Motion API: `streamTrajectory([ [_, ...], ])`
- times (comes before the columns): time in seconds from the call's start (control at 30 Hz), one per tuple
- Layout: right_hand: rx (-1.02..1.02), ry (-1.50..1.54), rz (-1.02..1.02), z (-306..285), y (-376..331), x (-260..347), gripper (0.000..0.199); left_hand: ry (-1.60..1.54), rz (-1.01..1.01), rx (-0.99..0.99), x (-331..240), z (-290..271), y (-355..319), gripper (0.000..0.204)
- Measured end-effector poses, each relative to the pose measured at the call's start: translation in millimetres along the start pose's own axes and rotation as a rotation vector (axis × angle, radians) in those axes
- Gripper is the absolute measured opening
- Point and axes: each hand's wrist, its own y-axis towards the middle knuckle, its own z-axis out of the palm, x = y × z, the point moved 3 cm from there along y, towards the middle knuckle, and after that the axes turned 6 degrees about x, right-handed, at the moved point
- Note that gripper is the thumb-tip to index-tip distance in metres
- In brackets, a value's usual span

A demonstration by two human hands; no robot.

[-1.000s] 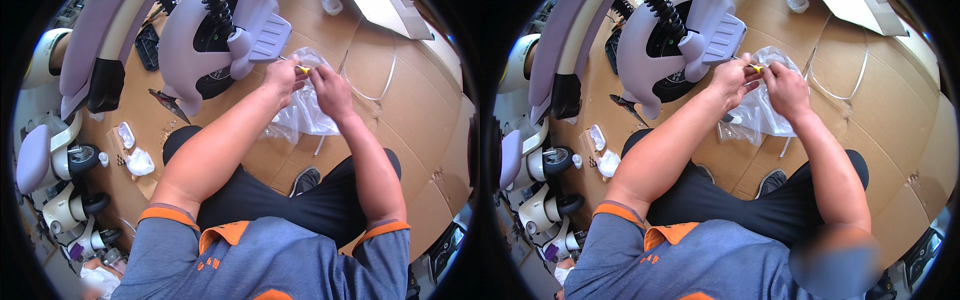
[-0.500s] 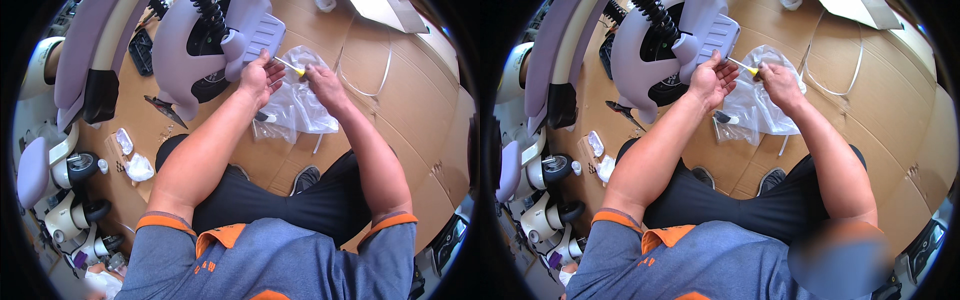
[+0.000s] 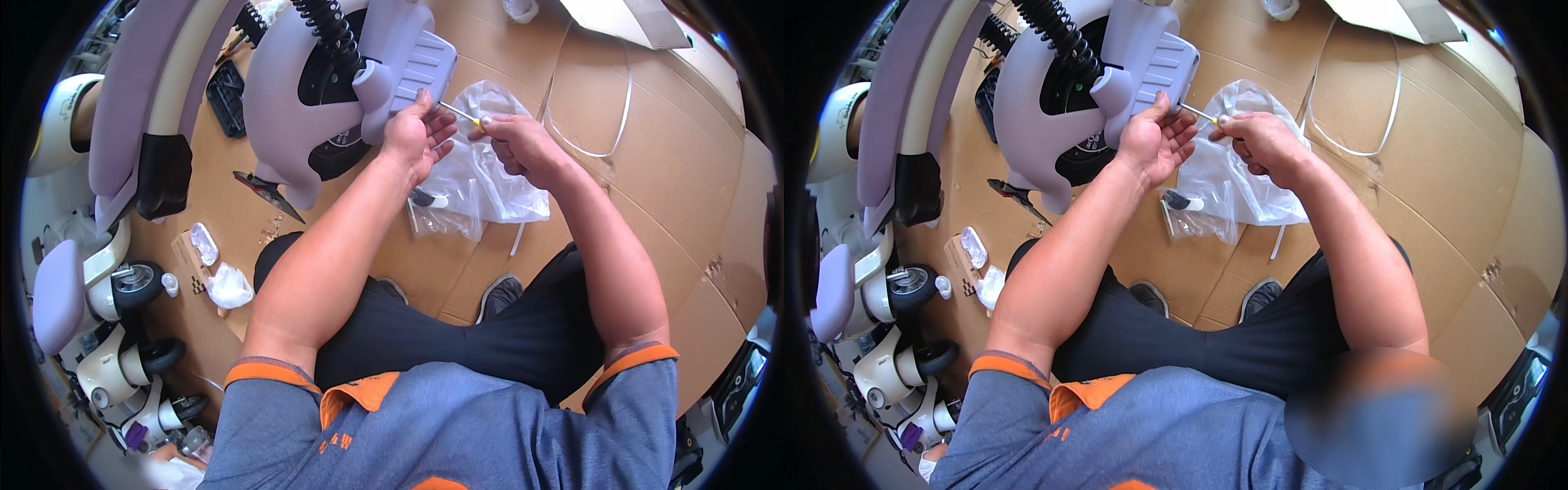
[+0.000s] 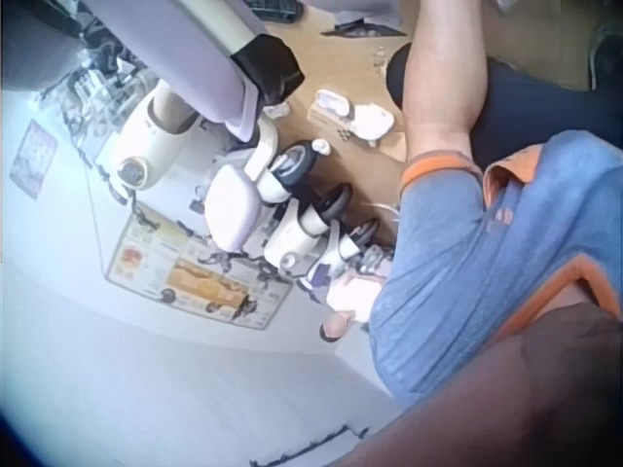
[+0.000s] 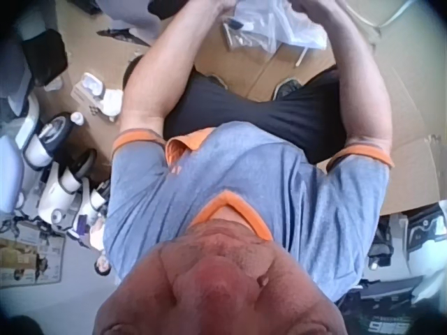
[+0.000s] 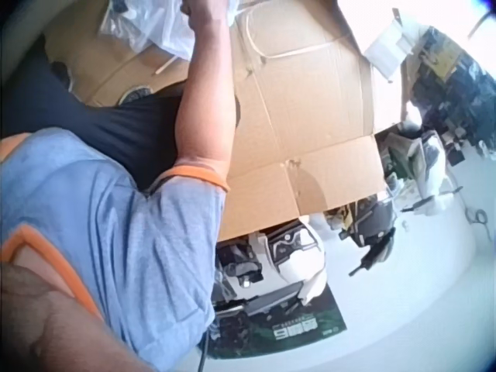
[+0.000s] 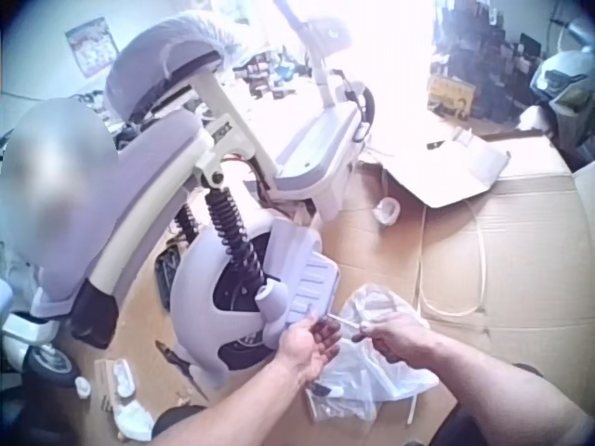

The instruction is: The person assembles a light purple electric scooter by attaching the front body panel and handlebars. They use a screwdriver to secure screws, remove parts from plastic packaging, and align components before tightening them.

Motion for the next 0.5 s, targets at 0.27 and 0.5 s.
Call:
streamTrajectory([
  [0.27,-0.364,-0.569,-0.369,5.5,-9.8,14.3,0.031,0.026,-0.005,0.021,-0.9,-5.4,0.2,0.047],
  [0.5,-0.169,-0.243,-0.186,8.8,-6.1,12.5,0.036,0.031,-0.013,0.024,-1.6,-9.7,2.4,0.047],
])
